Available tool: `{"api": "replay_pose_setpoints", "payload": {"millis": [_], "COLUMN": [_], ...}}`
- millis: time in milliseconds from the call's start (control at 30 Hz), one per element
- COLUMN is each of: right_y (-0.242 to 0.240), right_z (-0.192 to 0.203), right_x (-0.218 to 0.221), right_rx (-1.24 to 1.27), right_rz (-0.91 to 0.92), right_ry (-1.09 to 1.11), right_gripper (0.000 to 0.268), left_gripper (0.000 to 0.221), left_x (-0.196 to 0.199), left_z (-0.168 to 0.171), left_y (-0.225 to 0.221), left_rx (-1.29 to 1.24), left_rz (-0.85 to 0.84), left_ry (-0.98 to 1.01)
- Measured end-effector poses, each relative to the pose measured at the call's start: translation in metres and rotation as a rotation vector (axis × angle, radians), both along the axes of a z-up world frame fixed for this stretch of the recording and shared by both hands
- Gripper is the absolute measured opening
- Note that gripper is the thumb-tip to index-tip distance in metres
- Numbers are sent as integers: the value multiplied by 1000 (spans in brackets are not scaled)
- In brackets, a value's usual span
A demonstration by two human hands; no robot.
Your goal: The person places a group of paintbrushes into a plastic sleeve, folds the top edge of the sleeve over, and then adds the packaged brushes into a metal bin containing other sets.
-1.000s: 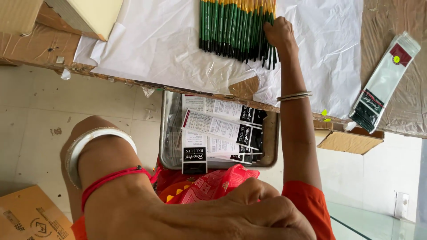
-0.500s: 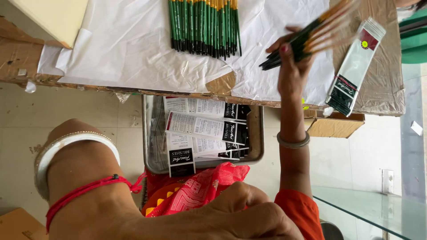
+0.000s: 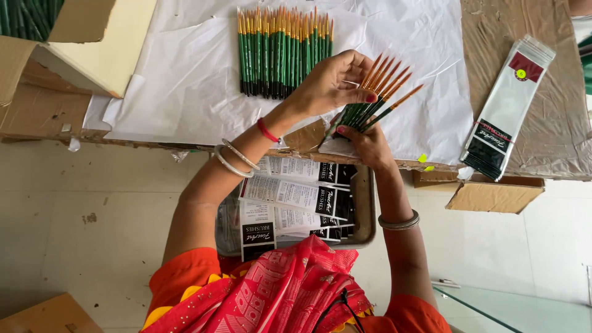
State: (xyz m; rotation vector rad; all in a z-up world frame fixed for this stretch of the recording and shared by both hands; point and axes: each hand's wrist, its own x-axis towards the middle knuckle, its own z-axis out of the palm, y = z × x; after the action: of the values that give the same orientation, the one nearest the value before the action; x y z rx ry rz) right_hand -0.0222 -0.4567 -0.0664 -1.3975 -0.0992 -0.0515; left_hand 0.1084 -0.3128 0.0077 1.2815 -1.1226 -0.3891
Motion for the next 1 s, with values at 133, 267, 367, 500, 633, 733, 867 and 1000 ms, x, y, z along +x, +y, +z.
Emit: {"api": "replay_pose_setpoints", "payload": {"millis": [133,267,367,500,633,733,867,1000], "right_y": [-5,-6,-8,-9,-7,-2,3,2], "right_z": [-11,-16,-19,-20,-14,-6,6,5], "right_x": [2,2,0,-4,-2,-5,-5,-6], "right_rx": [16,16,-16,-83,-51,82,117,162], "right_rz": [23,-35,-70,-67,-65,-49,-64,-67], "right_ry": [-46,11,25,67,6,7,13,57], "right_gripper": [10,11,9,10,9,16,23,27], "left_gripper": [44,48,44,39,28,28,19,24], "left_x": [-2,-3,-11,-28,-13,10,5,-6], "left_z": [-20,-39,-28,20,27,-4,11,-5], "left_y": [-22,-31,-26,-17,-8,-10,-5,-13], "left_rx": [-122,-157,-38,404,491,158,-38,-218], "left_rz": [15,-13,-47,12,-61,-85,52,34], "left_ry": [155,265,349,296,210,-57,102,60]}}
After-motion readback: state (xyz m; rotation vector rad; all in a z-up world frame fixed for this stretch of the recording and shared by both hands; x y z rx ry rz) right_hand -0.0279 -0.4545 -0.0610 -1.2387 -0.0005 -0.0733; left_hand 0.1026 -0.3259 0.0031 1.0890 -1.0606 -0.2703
